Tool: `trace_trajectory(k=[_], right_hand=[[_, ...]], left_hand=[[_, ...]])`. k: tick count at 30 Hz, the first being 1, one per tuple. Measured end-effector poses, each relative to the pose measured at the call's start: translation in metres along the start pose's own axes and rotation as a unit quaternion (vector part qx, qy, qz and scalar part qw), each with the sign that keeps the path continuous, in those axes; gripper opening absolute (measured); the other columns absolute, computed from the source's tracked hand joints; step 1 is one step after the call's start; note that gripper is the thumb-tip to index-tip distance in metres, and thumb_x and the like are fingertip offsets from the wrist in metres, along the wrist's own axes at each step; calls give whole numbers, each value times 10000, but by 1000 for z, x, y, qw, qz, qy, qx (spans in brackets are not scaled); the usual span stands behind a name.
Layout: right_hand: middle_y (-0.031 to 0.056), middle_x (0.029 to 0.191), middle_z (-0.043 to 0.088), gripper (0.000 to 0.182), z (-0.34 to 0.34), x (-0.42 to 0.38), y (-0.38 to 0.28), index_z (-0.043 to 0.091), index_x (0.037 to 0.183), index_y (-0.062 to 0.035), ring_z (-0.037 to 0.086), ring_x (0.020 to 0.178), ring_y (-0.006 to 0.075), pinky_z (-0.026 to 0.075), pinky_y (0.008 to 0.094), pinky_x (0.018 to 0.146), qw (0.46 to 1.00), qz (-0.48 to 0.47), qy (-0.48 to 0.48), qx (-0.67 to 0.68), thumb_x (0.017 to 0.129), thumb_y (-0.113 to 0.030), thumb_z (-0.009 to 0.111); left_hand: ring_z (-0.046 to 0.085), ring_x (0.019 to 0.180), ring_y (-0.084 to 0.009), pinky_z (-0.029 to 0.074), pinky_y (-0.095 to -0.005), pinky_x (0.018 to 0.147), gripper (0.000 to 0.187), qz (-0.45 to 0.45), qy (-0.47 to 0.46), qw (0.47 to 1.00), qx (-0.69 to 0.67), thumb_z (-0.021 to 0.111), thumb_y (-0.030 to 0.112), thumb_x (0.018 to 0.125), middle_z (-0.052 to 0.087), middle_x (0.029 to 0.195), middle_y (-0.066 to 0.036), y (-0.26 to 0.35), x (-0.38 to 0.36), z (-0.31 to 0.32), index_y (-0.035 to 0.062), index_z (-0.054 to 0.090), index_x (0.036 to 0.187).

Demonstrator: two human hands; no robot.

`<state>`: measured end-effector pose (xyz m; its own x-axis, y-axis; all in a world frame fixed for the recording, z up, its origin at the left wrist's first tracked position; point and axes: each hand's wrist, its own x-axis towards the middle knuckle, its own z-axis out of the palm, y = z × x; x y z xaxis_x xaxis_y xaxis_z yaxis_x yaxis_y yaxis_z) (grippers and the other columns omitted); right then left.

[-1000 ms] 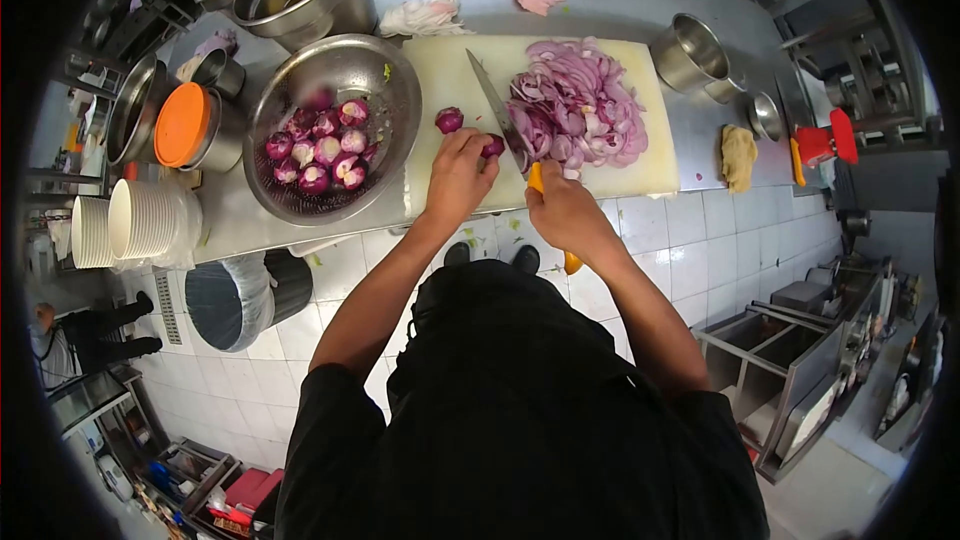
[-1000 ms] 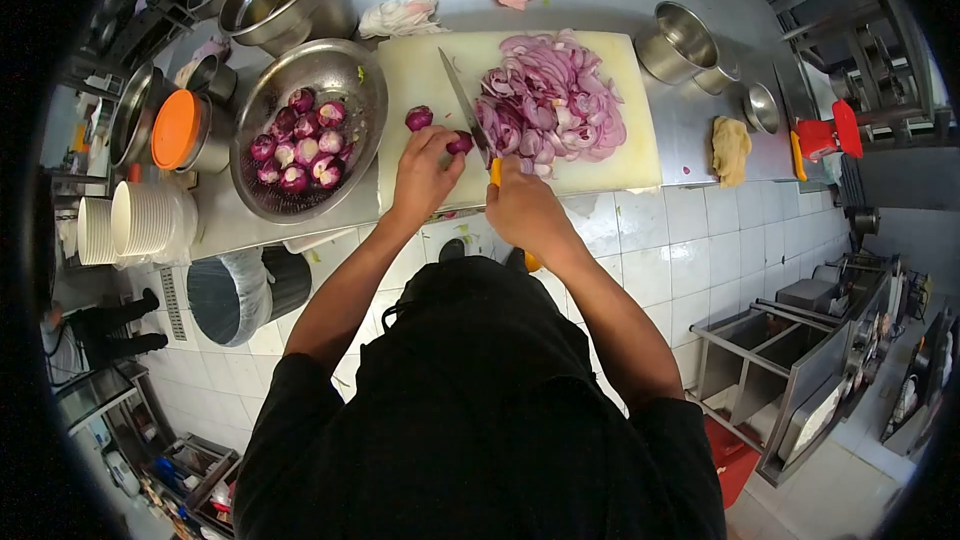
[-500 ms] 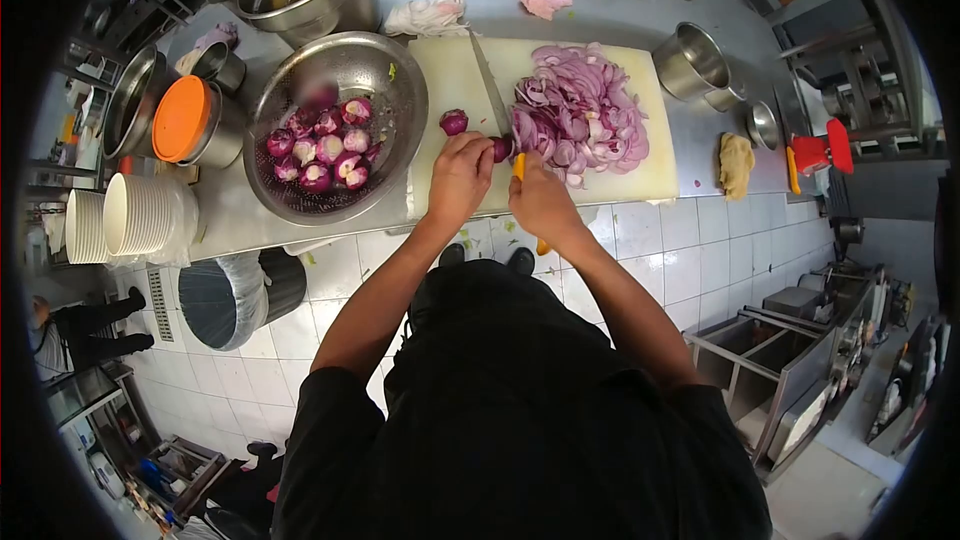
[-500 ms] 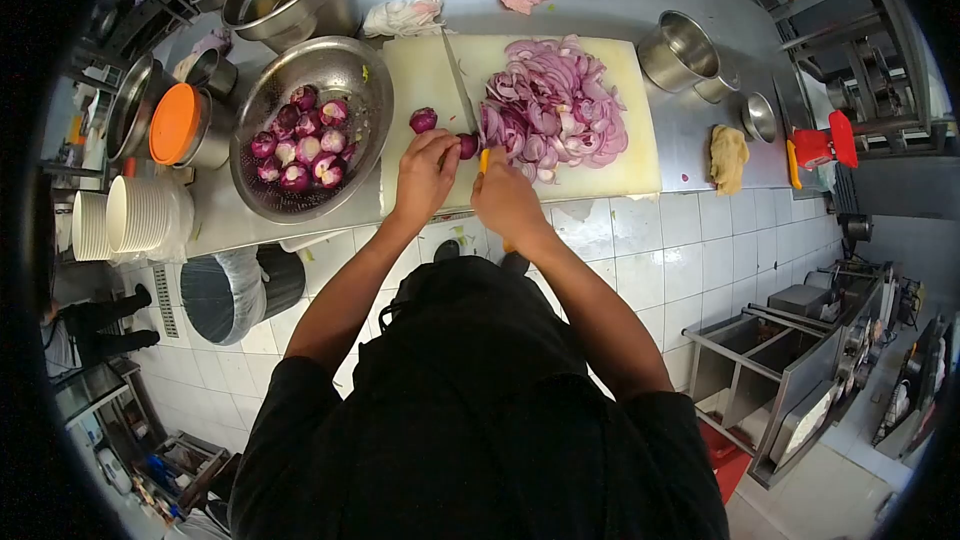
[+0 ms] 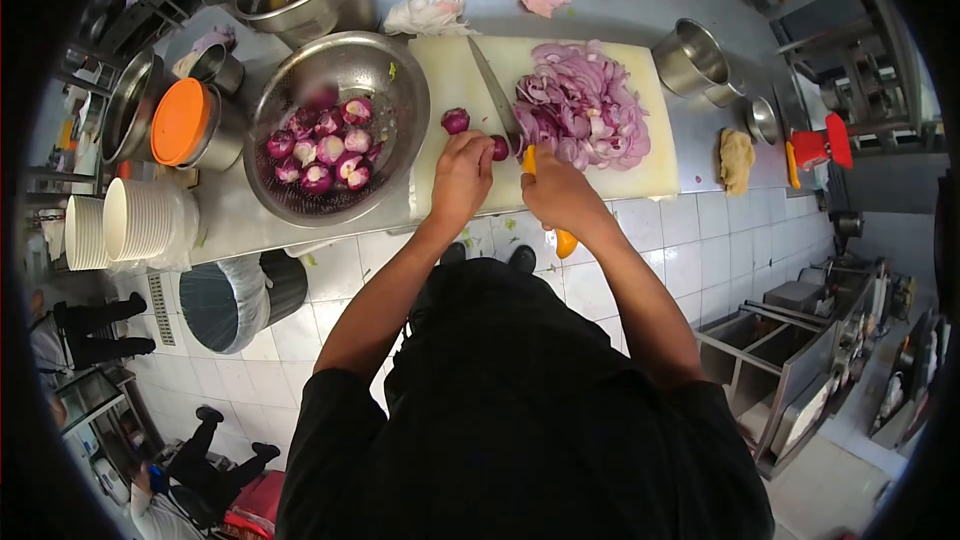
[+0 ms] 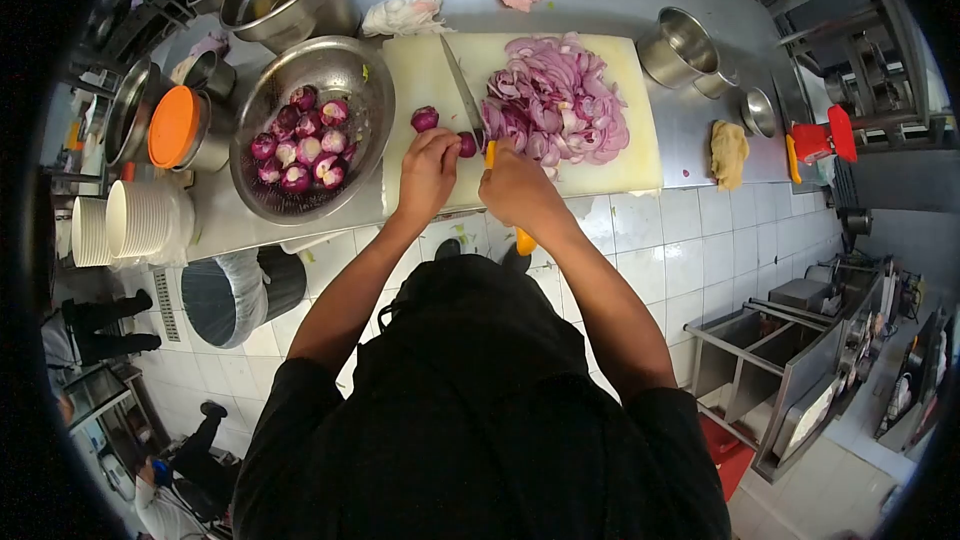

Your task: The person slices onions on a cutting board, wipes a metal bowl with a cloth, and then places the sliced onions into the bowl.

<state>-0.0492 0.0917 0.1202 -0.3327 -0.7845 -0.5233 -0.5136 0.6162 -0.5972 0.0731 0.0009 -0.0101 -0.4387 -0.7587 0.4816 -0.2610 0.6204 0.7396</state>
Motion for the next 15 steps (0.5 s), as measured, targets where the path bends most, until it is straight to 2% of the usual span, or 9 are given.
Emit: trace_trajectory(k=[3, 7, 10, 13, 15], right_hand=[[359, 894, 658, 320, 53, 27, 41, 457, 1163, 93, 648, 889, 527, 514, 569, 797, 968, -169, 169, -81, 935, -120, 523], [360, 885, 661, 324, 34, 29, 36, 451, 1138, 119, 655, 903, 521, 513, 581, 808, 982, -125, 116, -76, 892, -79, 528], [387, 905, 643, 306, 1, -2, -4, 440, 1140, 85, 625, 942, 550, 493, 588, 840, 1000, 8, -4, -11, 924, -112, 531], [354, 856, 660, 305, 52, 25, 43, 439, 1139, 86, 670, 825, 512, 529, 557, 783, 980, -121, 136, -77, 929, -117, 527], [329, 830, 666, 304, 57, 31, 49, 438, 1142, 88, 682, 705, 460, 548, 525, 723, 972, -148, 159, -93, 934, -119, 520]], left_hand=[[665, 903, -346, 541, -402, 830, 93, 1, 4, 1000, -5, 693, -27, 841, 695, 976, -157, 0, 0, 1, -36, 702, 933], [665, 901, -346, 541, -403, 830, 98, 3, 11, 1000, -1, 691, -28, 843, 695, 973, -156, 2, 0, 0, -34, 706, 940], [666, 907, -346, 541, -404, 829, 98, -8, -1, 1000, -1, 690, -21, 849, 696, 974, -153, 2, -1, 0, -33, 709, 944], [665, 910, -346, 540, -405, 828, 96, -7, -1, 1000, 7, 687, -15, 854, 696, 977, -149, 2, 0, 0, -30, 712, 945], [663, 909, -345, 539, -405, 829, 96, -2, 5, 1000, 7, 689, -13, 853, 695, 977, -149, 2, -1, 2, -30, 712, 944]])
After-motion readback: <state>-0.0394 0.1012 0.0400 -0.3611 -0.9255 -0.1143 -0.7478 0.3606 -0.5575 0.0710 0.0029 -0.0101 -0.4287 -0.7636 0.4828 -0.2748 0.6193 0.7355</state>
